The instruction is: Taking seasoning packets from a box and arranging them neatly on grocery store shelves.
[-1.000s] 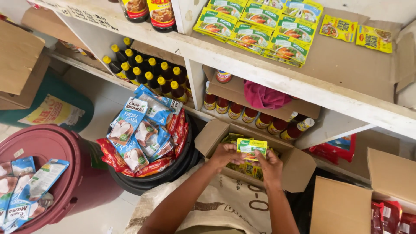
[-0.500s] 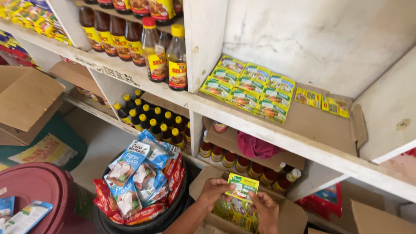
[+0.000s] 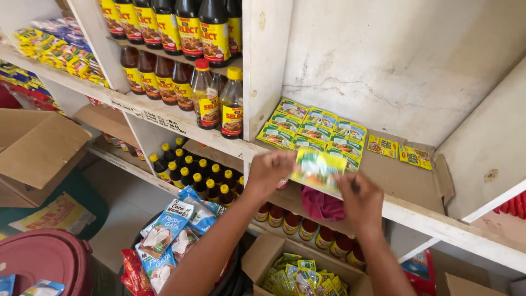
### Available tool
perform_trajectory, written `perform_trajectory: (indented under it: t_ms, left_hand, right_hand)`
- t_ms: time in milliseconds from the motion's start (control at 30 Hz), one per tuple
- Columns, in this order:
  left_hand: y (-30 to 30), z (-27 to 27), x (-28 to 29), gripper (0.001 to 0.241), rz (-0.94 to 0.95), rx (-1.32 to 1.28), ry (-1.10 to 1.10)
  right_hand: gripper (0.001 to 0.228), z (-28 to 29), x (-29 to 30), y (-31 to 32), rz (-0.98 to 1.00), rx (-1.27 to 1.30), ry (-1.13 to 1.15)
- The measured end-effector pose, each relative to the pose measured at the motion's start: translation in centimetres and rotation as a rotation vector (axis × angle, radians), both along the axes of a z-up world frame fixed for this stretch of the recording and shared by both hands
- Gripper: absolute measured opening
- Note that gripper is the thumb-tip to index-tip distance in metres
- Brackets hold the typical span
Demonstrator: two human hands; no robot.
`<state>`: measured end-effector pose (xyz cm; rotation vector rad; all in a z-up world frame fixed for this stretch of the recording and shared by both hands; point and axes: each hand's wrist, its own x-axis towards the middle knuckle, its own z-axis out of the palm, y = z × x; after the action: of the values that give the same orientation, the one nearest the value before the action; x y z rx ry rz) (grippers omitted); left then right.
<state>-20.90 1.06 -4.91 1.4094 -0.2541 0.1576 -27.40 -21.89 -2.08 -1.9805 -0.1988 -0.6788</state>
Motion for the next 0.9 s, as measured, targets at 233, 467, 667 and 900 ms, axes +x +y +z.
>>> perform_trajectory:
  t_ms: [233,467,667,900]
  left_hand:
    - [-1.5,5.4,9.5,0.032,0.336,0.272,-0.219]
    - [-3.0,3.1,13.6,0.011,0.621,0.878,-0.086]
    - [-2.9,1.8,13.6,0.011,0.639,0.930,-0.237]
    - [-3.1,1.6,13.3,0.015,0.555,1.081,-0.235]
  right_hand:
    - [0.031,1.8,12.2,-0.1,-0.214,-0.284,-0.029]
    - [0.029,-1.7,16.1,-0.3,-0.378,-0.615,0.018]
    - [0.033,-1.9,15.9,0.3,-0.395,-0.646,-0.026]
    - [0.033,-2.0,16.2,0.3,-0.379,-0.690,0.025]
